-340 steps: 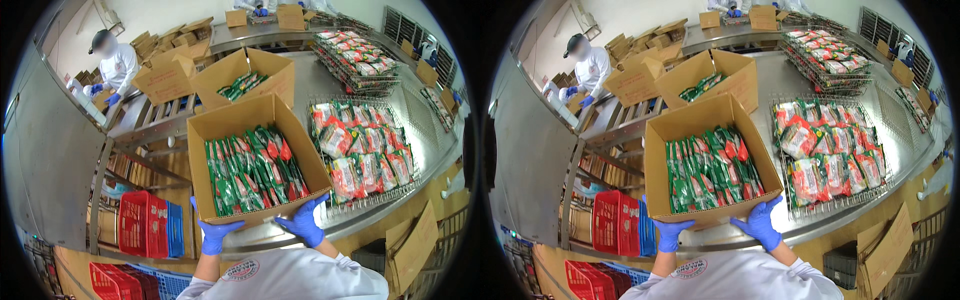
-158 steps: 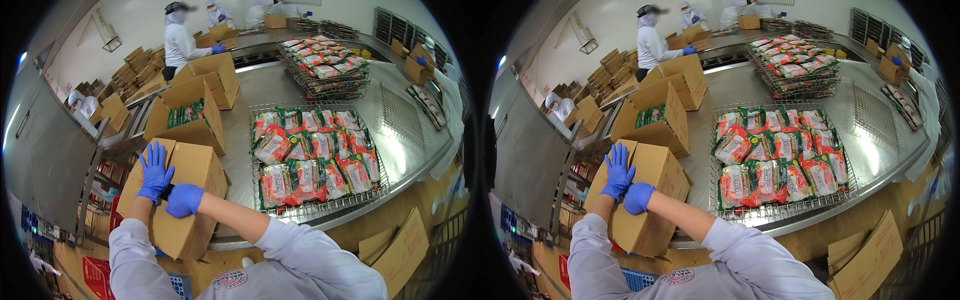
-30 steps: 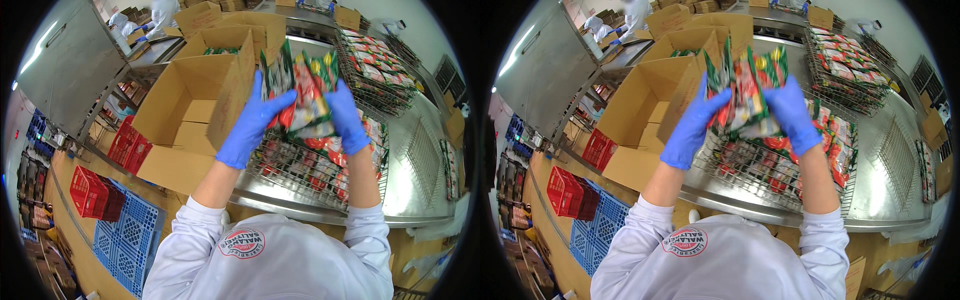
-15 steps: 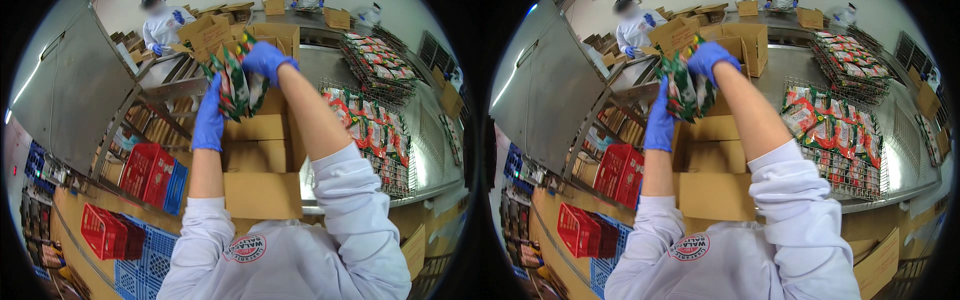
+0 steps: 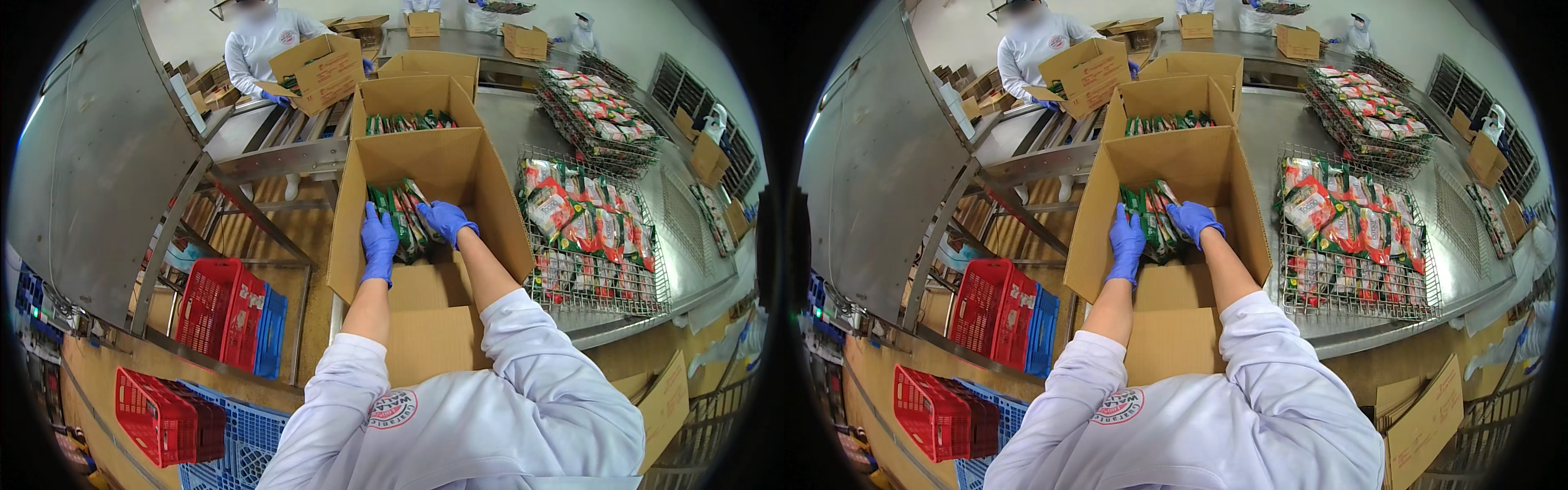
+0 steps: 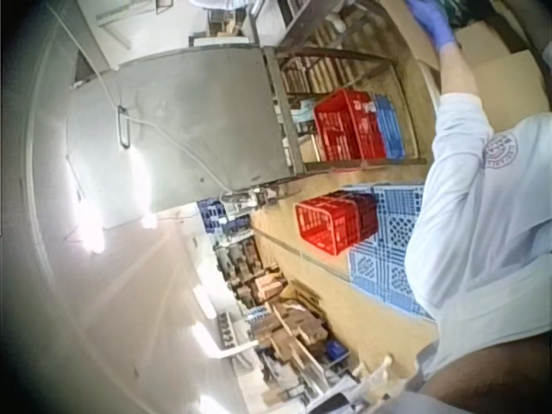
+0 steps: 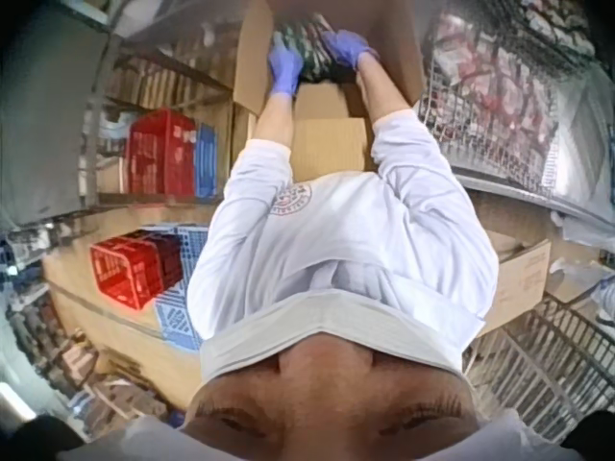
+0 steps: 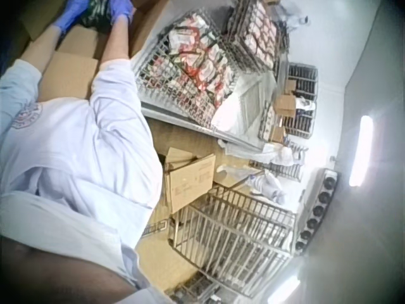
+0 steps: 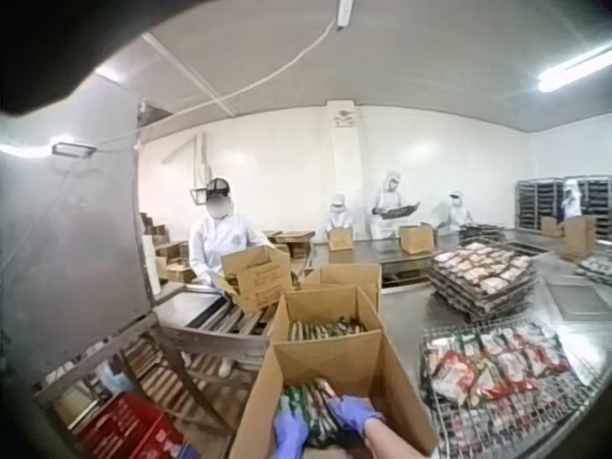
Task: The person repeatedly transfers prepackaged food items from wire baskets into cardboard boxes on a stainless steel conveyor table. They handle the packages by hand, arranging them in rows within the boxes. Other workers in protective gear are visible in the background performing similar tasks.
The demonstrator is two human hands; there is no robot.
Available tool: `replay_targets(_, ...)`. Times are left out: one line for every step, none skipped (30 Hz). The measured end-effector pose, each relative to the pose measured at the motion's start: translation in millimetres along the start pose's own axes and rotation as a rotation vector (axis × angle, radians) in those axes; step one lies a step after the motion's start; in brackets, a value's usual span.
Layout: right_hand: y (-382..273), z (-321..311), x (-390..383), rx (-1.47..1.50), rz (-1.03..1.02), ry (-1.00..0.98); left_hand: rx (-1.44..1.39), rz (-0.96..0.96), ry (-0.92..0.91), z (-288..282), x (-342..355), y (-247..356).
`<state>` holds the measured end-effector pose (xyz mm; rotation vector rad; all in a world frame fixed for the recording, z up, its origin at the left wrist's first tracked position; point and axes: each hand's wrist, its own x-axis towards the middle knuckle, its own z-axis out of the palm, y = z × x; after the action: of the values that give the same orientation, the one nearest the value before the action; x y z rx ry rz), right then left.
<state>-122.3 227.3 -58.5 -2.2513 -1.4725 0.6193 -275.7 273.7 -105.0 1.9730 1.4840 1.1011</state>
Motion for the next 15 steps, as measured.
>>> replay_targets(0,-2,2,-0.024,0.0,-0.025,0.009,0.05,0.049,2,4,-2)
replay_targets(1,3,9,-0.014,-0.038,0.025,-0.017,0.099,0.063,4,8,-4)
replay_targets(4,3,13,0.039,-0.02,0.023,-0.043,0.147,0.077,6,13,-5)
replay_targets(-1,2,9,0.091,-0.001,0.01,-0.064,0.186,0.088,5,15,-8)
replay_targets(-6,2,7,0.144,0.016,-0.004,-0.065,0.219,0.087,4,18,-10)
replay_targets(-7,4,10,0.17,-0.021,-0.012,-0.064,0.25,0.087,1,21,-12)
replay_targets(-13,3,8,0.161,0.005,-0.009,-0.065,0.28,0.091,-3,23,-12)
replay_targets(-17,1,4,0.152,0.038,-0.006,-0.098,0.376,0.175,-9,22,0)
replay_targets(-20,1,0,0.143,0.068,-0.004,-0.13,0.471,0.262,-15,20,12)
replay_targets(-16,0,-2,0.105,0.045,-0.032,-0.167,0.573,0.346,-24,15,32)
replay_targets(-9,0,-3,0.069,0.026,-0.059,0.092,0.56,0.012,-33,8,54)
replay_targets(1,0,-5,0.035,0.011,-0.085,0.349,0.536,-0.327,-42,-2,78)
replay_targets(17,3,-3,0.17,0.064,-0.082,0.604,0.503,-0.663,-44,-10,93)
replay_targets(27,8,-2,0.304,0.098,-0.086,0.439,0.472,-1.009,-50,-20,96)
replay_targets(36,11,1,0.438,0.136,-0.088,0.255,0.43,-1.349,-52,-30,97)
